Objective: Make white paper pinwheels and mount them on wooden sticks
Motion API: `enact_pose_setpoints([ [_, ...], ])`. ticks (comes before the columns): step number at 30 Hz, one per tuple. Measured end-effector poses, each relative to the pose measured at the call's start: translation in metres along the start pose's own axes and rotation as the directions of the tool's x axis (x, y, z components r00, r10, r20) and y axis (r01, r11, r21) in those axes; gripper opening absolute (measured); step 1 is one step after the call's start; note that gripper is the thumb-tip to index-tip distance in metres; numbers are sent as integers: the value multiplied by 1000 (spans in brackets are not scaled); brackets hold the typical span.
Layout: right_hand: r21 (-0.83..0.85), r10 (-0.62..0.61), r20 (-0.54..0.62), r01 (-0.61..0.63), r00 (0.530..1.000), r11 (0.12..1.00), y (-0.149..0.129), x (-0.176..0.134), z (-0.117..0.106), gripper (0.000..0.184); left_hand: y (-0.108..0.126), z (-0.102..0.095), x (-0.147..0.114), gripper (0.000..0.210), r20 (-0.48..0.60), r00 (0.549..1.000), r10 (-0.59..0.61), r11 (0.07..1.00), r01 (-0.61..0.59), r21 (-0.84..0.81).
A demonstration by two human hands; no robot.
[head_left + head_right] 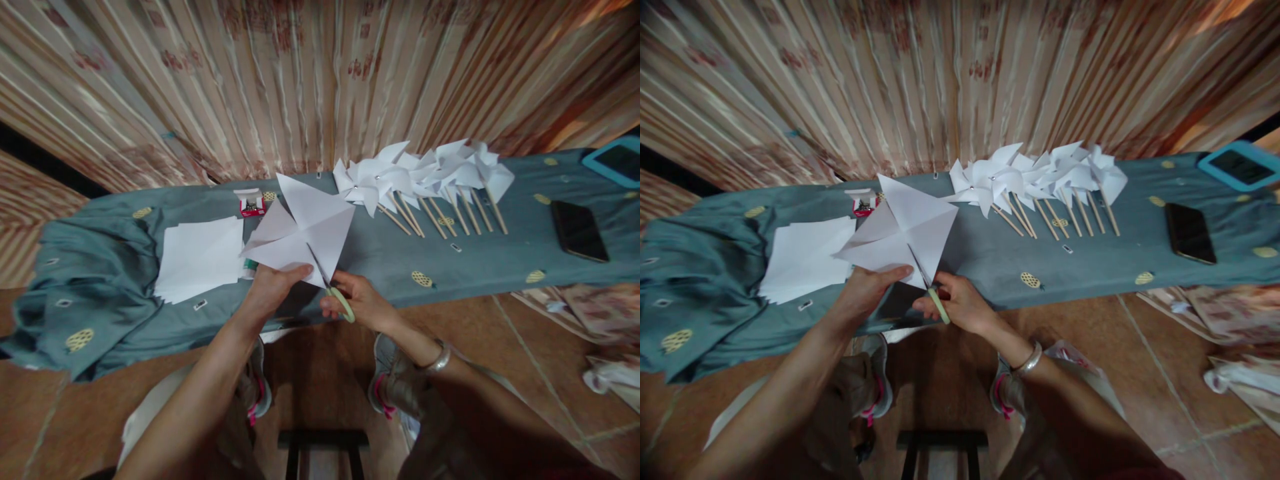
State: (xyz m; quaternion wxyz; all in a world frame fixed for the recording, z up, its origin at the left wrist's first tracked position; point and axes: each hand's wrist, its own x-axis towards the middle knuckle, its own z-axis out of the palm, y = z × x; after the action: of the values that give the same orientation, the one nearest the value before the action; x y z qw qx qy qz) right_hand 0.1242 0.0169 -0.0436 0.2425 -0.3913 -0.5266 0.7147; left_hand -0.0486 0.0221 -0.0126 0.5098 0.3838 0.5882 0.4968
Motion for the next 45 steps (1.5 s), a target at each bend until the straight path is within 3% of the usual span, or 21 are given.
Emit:
enact_pose_setpoints([
  [6,-16,-26,-21,26,999,1000,2,0,-1,48,-3,3,-1,43,87,996,-30,960,53,-275],
  [12,-11,-7,11,7,1000,1000,0,1,-1,50,0,3,-2,56,118,991,-63,936,100,-336],
  [21,-17,-5,39,6,999,1000,0,0,-3,49,-2,4,-2,53,90,995,-39,948,65,-311],
  [28,-6,29,72,-29,997,1000,-2,0,-5,53,-6,2,0,34,94,995,-19,958,45,-283],
  [36,-4,43,31,-43,999,999,-5,-1,-3,56,-2,5,-1,46,107,994,-28,955,58,-289],
  [45,-9,60,74,-60,995,998,-3,-2,-5,50,-8,1,3,24,15,1000,16,997,-15,-76],
])
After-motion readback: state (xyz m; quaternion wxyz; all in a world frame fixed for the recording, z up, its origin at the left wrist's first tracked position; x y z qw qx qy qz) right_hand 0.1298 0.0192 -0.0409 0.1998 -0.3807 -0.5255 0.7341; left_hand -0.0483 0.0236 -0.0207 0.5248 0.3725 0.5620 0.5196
